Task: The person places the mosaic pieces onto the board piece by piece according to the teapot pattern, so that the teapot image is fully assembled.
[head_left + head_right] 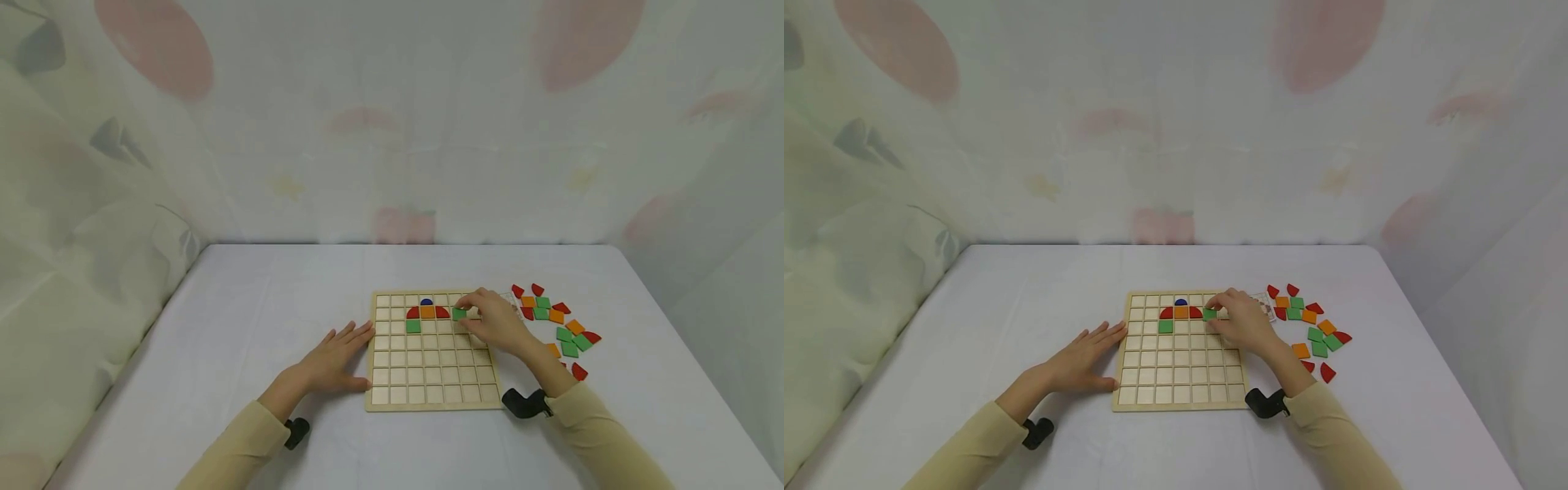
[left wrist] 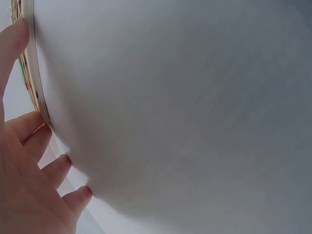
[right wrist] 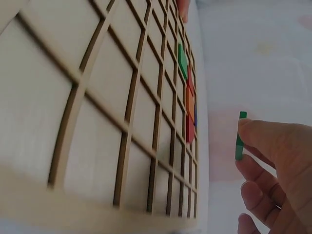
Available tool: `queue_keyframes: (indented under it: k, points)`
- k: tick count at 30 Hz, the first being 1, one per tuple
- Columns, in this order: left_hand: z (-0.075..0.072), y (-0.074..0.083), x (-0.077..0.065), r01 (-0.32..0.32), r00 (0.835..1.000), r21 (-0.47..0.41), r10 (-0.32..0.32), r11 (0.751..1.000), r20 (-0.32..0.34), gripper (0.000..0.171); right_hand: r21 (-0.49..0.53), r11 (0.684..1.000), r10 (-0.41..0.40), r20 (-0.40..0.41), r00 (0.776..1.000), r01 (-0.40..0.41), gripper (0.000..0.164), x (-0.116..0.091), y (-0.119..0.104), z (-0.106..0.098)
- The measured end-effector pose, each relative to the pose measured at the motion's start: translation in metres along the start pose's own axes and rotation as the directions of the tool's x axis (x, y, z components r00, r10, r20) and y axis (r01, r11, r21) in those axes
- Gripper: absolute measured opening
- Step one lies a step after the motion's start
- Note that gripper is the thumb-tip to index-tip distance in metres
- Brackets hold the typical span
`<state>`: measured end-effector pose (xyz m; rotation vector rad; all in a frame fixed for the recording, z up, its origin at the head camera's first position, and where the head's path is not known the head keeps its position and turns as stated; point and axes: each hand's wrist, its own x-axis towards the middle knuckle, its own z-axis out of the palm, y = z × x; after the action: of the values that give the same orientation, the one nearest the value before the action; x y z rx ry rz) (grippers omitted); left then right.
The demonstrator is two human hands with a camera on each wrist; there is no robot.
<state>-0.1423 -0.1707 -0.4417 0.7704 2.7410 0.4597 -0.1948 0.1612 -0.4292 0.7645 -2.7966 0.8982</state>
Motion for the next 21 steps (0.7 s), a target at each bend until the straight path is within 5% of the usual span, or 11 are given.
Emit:
queue_keyframes:
  k: [11, 21]
  points:
    - [-0.002, 0.002, -0.001, -0.009, 1.000, -0.014, 0.009, 1.000, -0.012, 0.091, -0.007, 1.000, -0.022, 0.040, 0.999, 0.022, 0.021, 0.014, -0.017, 0.026]
    - [-0.004, 0.005, -0.002, 0.010, 1.000, -0.027, -0.010, 1.000, -0.001, 0.090, -0.125, 0.991, -0.030, 0.076, 0.997, 0.039, 0.022, 0.021, -0.026, 0.041]
